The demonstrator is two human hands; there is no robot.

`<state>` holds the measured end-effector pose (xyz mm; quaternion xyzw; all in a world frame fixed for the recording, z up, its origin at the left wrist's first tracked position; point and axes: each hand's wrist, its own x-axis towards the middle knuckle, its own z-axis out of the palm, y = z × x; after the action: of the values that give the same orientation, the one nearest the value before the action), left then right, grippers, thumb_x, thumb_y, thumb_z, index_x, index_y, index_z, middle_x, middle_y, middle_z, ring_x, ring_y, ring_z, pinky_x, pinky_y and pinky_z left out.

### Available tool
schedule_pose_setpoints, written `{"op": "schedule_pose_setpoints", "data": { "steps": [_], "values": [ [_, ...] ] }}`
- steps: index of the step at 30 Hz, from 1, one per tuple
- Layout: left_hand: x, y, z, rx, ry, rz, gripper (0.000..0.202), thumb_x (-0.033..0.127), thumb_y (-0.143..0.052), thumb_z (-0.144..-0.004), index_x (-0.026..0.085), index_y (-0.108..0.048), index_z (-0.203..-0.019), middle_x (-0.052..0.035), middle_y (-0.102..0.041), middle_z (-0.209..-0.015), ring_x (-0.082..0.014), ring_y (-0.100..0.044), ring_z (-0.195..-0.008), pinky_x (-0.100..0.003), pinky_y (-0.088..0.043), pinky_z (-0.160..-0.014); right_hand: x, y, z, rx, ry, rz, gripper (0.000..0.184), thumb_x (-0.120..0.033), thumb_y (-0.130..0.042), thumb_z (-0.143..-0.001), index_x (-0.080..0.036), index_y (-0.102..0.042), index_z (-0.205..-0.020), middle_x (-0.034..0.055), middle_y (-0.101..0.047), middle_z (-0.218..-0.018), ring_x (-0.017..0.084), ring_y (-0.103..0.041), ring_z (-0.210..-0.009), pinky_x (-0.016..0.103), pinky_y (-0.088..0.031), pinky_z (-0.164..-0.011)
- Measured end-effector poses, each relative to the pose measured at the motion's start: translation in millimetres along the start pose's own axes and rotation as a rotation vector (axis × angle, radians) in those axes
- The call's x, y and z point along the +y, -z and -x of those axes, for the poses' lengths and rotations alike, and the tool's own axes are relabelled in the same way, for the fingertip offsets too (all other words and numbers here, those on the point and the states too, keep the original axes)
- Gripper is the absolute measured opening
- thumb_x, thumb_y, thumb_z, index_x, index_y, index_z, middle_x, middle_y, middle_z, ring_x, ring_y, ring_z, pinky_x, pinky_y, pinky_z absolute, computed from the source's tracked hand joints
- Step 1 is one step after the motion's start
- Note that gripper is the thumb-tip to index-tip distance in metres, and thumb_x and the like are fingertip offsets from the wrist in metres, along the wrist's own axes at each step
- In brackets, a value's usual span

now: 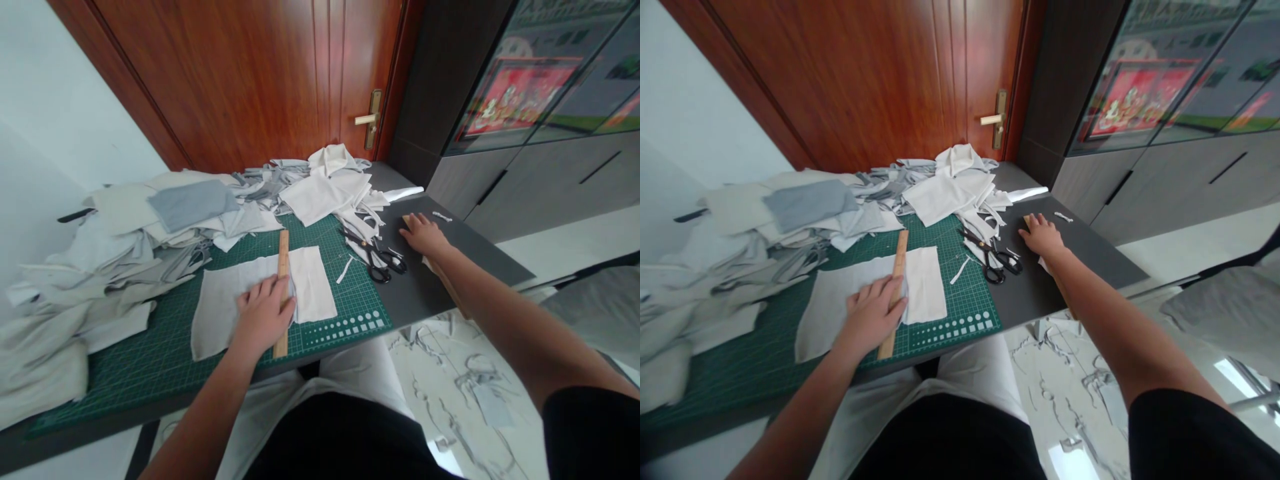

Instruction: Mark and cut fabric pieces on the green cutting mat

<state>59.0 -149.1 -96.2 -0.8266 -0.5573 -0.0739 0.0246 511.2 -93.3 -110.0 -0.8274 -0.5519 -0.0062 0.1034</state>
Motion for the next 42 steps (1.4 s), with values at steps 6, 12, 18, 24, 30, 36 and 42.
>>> {"op": "schedule_pose_setpoints", "data": {
  "steps": [6, 12, 18, 24, 30, 36, 42],
  "values": [
    [-1, -0.5, 1, -0.001, -0.017, -0.018, 0.048, 0.038, -0.042, -0.102, 0.031, -0.054, -0.148, -0.0086, -0.054, -0.151, -0.0324, -0.052, -0.13, -0.054, -0.038, -0.105, -55, -10, 54, -0.044, 0.32, -0.089, 0.081, -0.074, -0.043, -0.094, -0.021, -0.046, -0.155, 0.0145, -0.039, -0.164, 0.039, -0.038, -0.148, 0.058, -0.033, -0.117],
    [1, -1.5, 1, -0.001, -0.03, -0.034, 0.048, 0.038, -0.04, -0.103, 0.035, -0.053, -0.15, -0.01, -0.052, -0.153, -0.0336, -0.051, -0.133, -0.055, -0.037, -0.106, -76, -7, 86, 0.008, 0.391, -0.042, 0.068, -0.058, -0.049, -0.095, -0.018, -0.051, -0.151, 0.0141, -0.053, -0.154, 0.04, -0.05, -0.134, 0.058, -0.044, -0.105],
    [1, 0.0, 3, -0.016, -0.028, -0.035, 0.049, 0.035, -0.04, -0.103, 0.035, -0.053, -0.15, -0.0091, -0.05, -0.156, -0.0327, -0.05, -0.136, -0.055, -0.038, -0.109, -63, -5, 71, 0.047, 0.311, -0.002, 0.058, -0.044, -0.046, -0.096, -0.014, -0.057, -0.145, 0.0144, -0.059, -0.147, 0.038, -0.053, -0.127, 0.053, -0.046, -0.103],
    [0, 5.0, 8, -0.059, 0.032, -0.031, 0.049, 0.031, -0.04, -0.101, 0.031, -0.055, -0.147, -0.0107, -0.049, -0.156, -0.0324, -0.048, -0.138, -0.055, -0.039, -0.11, -72, -1, 76, 0.135, 0.194, 0.024, 0.058, -0.037, -0.045, -0.097, -0.012, -0.053, -0.149, 0.0171, -0.05, -0.156, 0.042, -0.049, -0.132, 0.059, -0.043, -0.104],
    [1, 5.0, 7, -0.01, 0.06, 0.002, 0.045, 0.031, -0.04, -0.1, 0.023, -0.06, -0.139, -0.011, -0.038, -0.164, -0.0326, -0.035, -0.15, -0.056, -0.035, -0.116, -146, -1, 108, 0.051, 0.516, -0.122, 0.069, -0.059, -0.043, -0.1, -0.019, -0.046, -0.156, 0.016, -0.036, -0.165, 0.038, -0.039, -0.147, 0.055, -0.036, -0.116],
    [2, -2.7, 4, -0.07, 0.148, 0.002, 0.053, 0.04, -0.038, -0.104, 0.035, -0.042, -0.157, -0.0094, -0.027, -0.17, -0.0438, -0.024, -0.155, -0.07, -0.026, -0.116, -197, -19, 136, -0.124, 0.707, -0.195, 0.073, -0.065, -0.038, -0.101, -0.02, -0.043, -0.158, 0.0148, -0.032, -0.167, 0.037, -0.028, -0.155, 0.056, -0.024, -0.124],
    [0, -4.9, 6, -0.084, 0.123, -0.043, 0.056, 0.048, -0.04, -0.103, 0.034, -0.041, -0.158, -0.0127, -0.029, -0.169, -0.0459, -0.025, -0.154, -0.069, -0.026, -0.117, -194, -20, 121, -0.108, 0.695, -0.189, 0.07, -0.064, -0.039, -0.101, -0.022, -0.045, -0.157, 0.0148, -0.034, -0.166, 0.034, -0.03, -0.154, 0.053, -0.023, -0.125]
  ]
}}
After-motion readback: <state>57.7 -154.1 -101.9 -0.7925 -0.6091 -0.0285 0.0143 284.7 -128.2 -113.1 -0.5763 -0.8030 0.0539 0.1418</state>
